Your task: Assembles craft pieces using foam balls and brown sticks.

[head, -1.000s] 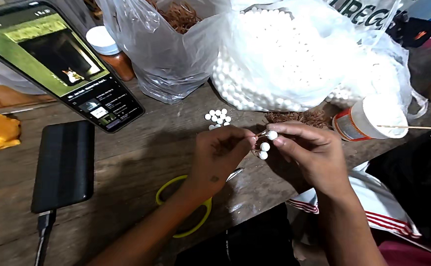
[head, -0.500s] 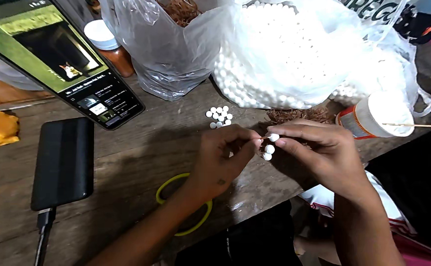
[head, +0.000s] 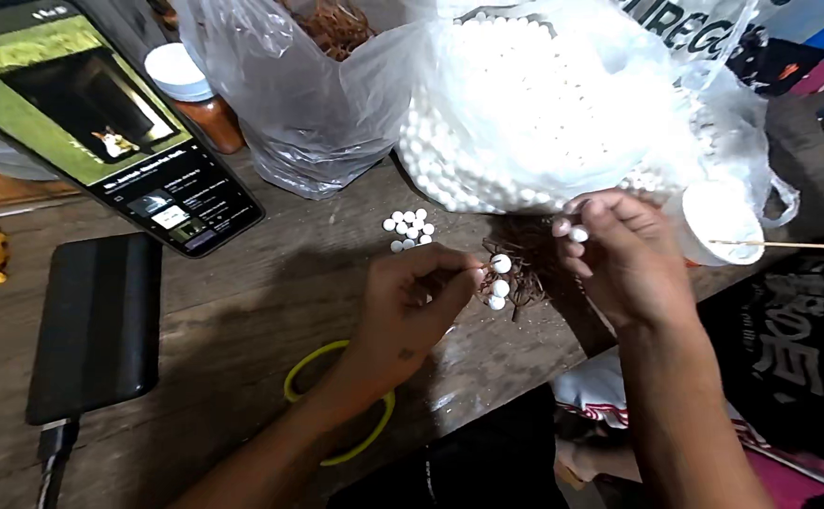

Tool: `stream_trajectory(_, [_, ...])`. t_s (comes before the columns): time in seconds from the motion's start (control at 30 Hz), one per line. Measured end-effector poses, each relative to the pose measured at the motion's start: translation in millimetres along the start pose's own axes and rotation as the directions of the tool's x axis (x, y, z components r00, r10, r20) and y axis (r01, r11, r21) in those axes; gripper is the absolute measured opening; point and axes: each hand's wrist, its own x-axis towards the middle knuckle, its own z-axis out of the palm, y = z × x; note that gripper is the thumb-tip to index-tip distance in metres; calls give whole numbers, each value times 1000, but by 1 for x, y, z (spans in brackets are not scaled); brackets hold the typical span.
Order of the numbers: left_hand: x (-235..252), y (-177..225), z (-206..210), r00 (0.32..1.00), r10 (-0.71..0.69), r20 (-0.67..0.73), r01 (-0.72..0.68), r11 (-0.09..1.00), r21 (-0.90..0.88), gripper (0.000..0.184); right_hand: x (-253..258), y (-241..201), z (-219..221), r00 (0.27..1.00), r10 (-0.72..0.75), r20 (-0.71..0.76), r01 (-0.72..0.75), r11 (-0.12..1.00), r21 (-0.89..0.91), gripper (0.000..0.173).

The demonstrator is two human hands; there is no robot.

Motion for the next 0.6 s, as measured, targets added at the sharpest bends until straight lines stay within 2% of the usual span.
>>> stream_trajectory(0.13, [-1, 0, -2, 1000, -7, -12, 7, 1000, 24, 6, -5, 2, 0, 994, 106, 21, -107, 990, 87, 30])
stream_trajectory(0.23, [-2, -1, -2, 999, -16, -28, 17, 1000, 16, 7, -12, -3, -4, 981, 151, 121, -170, 972, 165, 29])
stream_trajectory(0.3, [-1, -1, -2, 999, -24, -32, 24, 1000, 11, 7, -16, -10, -6, 968, 168, 188, -217, 934, 284, 27])
stream_trajectory(0.37, [-1, -1, -3, 999, -37, -23, 38, 999, 16, 7, -22, -15, -3, 969, 166, 182, -231, 867, 441, 20])
stream_trajectory(0.47, [0, 0, -3, 999, -38, -16, 39, 999, 29, 7, -39, -25, 11, 975, 219, -45, -132, 725, 676, 22])
stream_trajectory(0.5, [-1, 1, -3, 999, -40, -19, 41, 999, 31, 7, -48, -25, 16, 965, 250, -79, -116, 676, 728, 23])
stream_trajectory(0.6, [0, 2, -4, 998, -63, -26, 63, 998, 18, 8, -76, -14, 32, 947, 321, 28, -208, 541, 815, 23])
